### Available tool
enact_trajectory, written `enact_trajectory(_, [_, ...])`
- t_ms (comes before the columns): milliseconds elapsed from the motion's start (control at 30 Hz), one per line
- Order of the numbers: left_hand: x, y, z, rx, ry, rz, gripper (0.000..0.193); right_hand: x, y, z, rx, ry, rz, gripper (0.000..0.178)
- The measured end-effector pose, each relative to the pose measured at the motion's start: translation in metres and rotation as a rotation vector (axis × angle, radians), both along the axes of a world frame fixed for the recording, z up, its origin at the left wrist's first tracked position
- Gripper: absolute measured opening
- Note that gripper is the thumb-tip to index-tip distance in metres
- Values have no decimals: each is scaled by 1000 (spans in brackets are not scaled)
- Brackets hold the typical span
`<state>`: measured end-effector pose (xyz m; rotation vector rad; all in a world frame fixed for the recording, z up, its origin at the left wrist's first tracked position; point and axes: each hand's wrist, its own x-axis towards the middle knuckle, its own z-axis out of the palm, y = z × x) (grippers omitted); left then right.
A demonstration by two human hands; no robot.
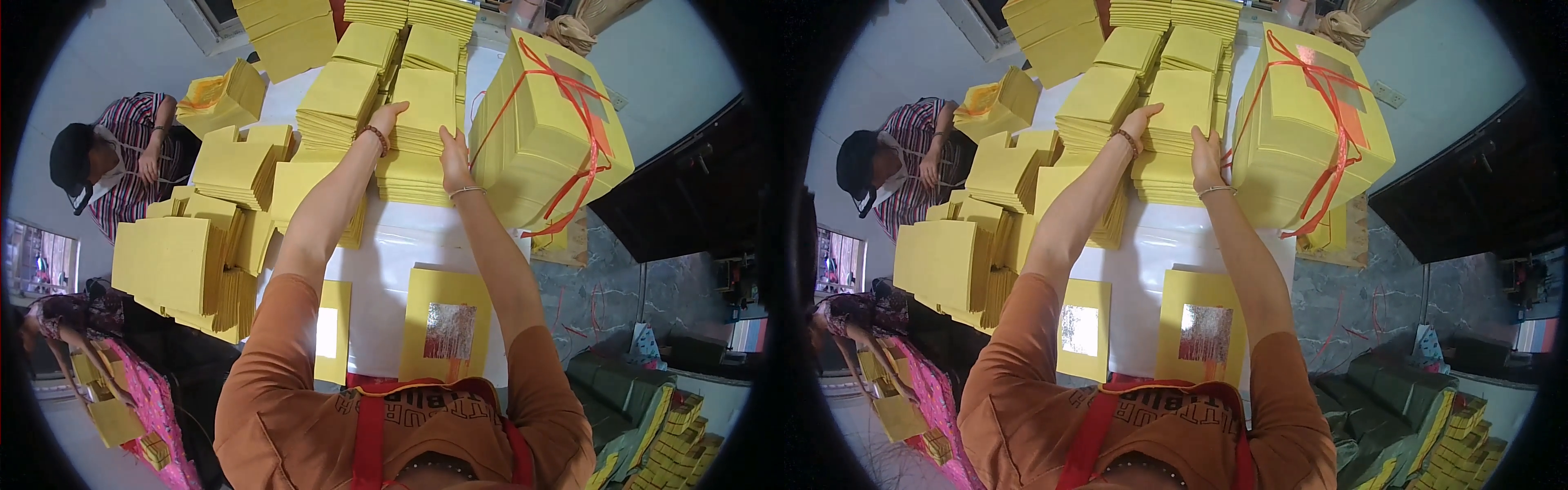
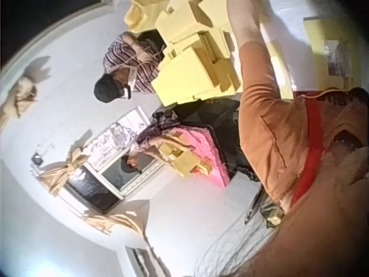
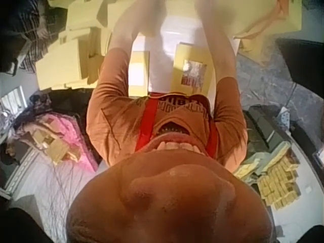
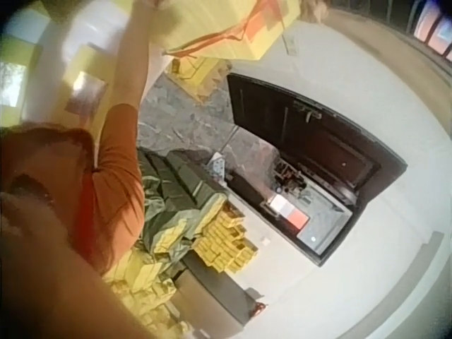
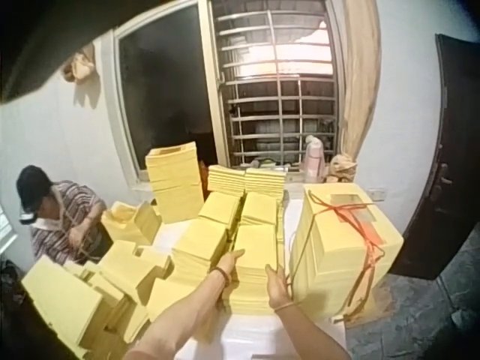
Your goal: The recorder is stacking and organizing individual sheets of joss paper onto a pile.
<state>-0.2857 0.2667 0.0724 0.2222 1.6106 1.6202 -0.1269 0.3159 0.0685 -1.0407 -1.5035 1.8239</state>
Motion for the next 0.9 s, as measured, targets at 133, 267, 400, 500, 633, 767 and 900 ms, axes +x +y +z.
enact_trajectory(133, [-3, 1, -5, 92, -114, -59, 40, 0, 0, 3, -9, 12, -11, 68])
enact_trajectory(267, [2, 5, -3, 38, 60, -65, 43, 2, 3, 0, -59, 47, -11, 68])
enact_trajectory(400, [0, 4, 6, 130, -37, -217, 69, 5, 5, 0, 1, 75, 14, 70])
enact_trajectory(500, [-25, -1, -14, 92, 73, -92, 91, 2, -18, 19, 64, 50, -39, 72])
enact_trajectory(633, [5, -2, 5, 81, 98, -59, 107, 21, -26, 29, 133, 48, -84, 75])
enact_trajectory(767, [16, -12, 15, 83, 146, 40, 105, 27, -41, 30, 214, 91, -98, 76])
enact_trajectory(900, [25, -25, 33, 93, 273, 79, 95, 31, -58, 26, 416, -25, -100, 74])
